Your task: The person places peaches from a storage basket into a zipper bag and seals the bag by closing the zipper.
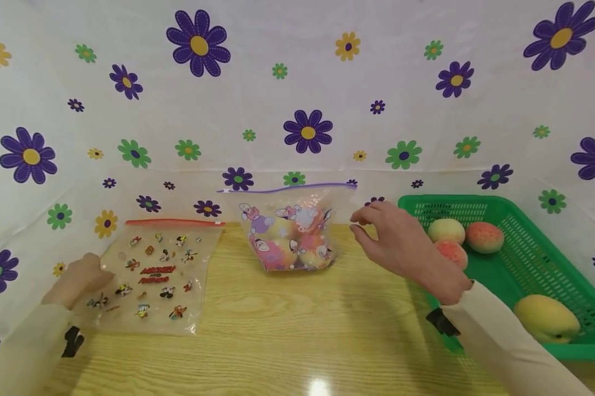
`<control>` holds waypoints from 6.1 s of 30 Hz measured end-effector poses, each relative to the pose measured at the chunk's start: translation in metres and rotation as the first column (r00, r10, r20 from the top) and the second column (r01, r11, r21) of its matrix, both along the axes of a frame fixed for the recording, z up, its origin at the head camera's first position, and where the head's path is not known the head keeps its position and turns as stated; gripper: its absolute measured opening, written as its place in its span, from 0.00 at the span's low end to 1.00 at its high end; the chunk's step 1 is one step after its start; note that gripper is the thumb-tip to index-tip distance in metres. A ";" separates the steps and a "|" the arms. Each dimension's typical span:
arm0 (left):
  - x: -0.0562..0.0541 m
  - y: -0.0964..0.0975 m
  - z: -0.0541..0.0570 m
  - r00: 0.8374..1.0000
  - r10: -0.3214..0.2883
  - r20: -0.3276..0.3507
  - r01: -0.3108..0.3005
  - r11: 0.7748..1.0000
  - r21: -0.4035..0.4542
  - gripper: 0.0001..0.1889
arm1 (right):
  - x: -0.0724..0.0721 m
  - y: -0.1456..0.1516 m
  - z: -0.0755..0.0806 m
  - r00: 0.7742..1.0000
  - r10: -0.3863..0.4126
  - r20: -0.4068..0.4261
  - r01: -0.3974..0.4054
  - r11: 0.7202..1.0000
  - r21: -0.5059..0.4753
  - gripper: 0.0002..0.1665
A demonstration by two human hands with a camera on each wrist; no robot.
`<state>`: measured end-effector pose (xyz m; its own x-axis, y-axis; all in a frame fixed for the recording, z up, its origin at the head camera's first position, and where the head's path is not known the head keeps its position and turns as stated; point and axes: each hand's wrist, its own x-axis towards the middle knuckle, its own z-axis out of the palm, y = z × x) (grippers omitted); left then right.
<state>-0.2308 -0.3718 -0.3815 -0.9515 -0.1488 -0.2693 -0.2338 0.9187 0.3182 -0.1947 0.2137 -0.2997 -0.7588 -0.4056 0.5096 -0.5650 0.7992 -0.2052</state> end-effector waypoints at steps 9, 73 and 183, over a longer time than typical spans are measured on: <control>0.003 0.000 0.015 0.995 0.029 -0.100 -0.022 0.998 0.066 0.33 | 0.002 -0.001 -0.001 1.000 0.016 -0.020 -0.016 1.000 0.009 0.04; 0.070 0.284 0.012 0.523 -0.440 -0.730 0.601 0.798 -0.051 0.11 | 0.031 -0.053 -0.007 0.930 0.366 0.041 -0.359 0.925 -0.125 0.23; 0.042 0.316 0.040 0.480 -0.595 -0.645 0.825 0.557 0.100 0.06 | 0.029 -0.014 -0.031 0.753 0.022 0.658 0.227 0.929 -0.292 0.10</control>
<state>-0.1888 -0.0560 -0.3412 -0.6597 0.6397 0.3945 0.7410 0.4660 0.4835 -0.1656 0.1999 -0.3310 -0.9783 -0.2054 -0.0266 -0.1170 0.6541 -0.7473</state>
